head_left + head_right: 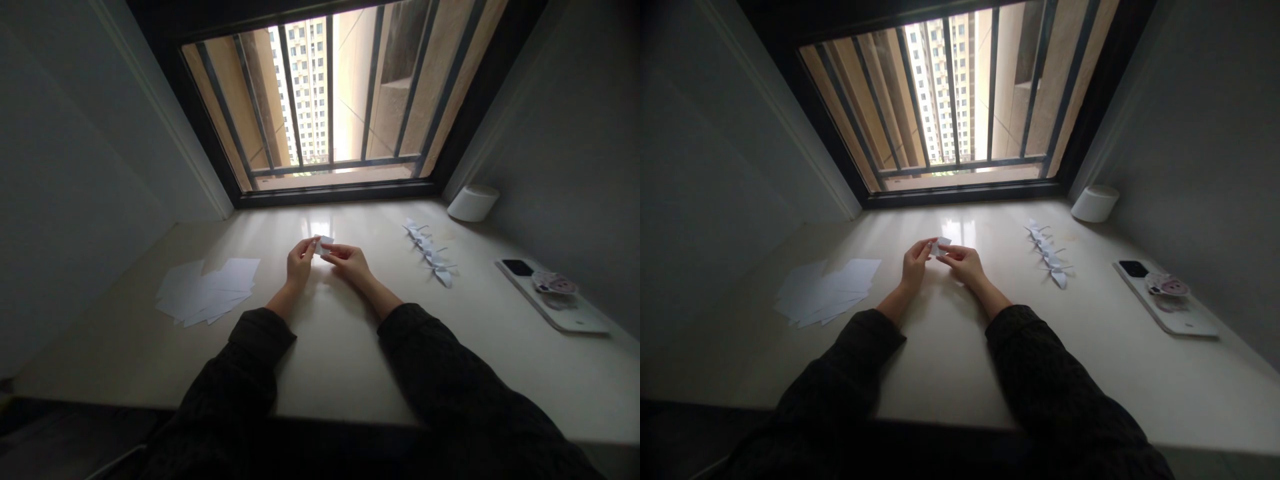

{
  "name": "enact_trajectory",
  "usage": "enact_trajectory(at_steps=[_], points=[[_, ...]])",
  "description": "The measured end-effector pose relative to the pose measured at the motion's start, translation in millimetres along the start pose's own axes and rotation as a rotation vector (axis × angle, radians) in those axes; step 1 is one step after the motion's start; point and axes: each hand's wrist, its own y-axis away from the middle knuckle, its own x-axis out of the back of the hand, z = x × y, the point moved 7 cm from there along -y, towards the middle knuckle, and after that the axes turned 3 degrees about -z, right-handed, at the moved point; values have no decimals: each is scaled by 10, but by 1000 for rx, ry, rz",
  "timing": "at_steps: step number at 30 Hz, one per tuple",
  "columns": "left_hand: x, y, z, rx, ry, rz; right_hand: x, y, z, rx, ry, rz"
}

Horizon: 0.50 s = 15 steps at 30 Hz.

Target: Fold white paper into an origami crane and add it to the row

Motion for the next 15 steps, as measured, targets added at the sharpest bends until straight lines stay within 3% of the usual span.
enact_trajectory(at_steps=[9, 15], points=[[-18, 1, 36, -14, -34, -34, 17, -55, 30, 88, 1, -14], [-67, -2, -12, 12, -1, -81, 99, -50, 15, 90, 33, 68]])
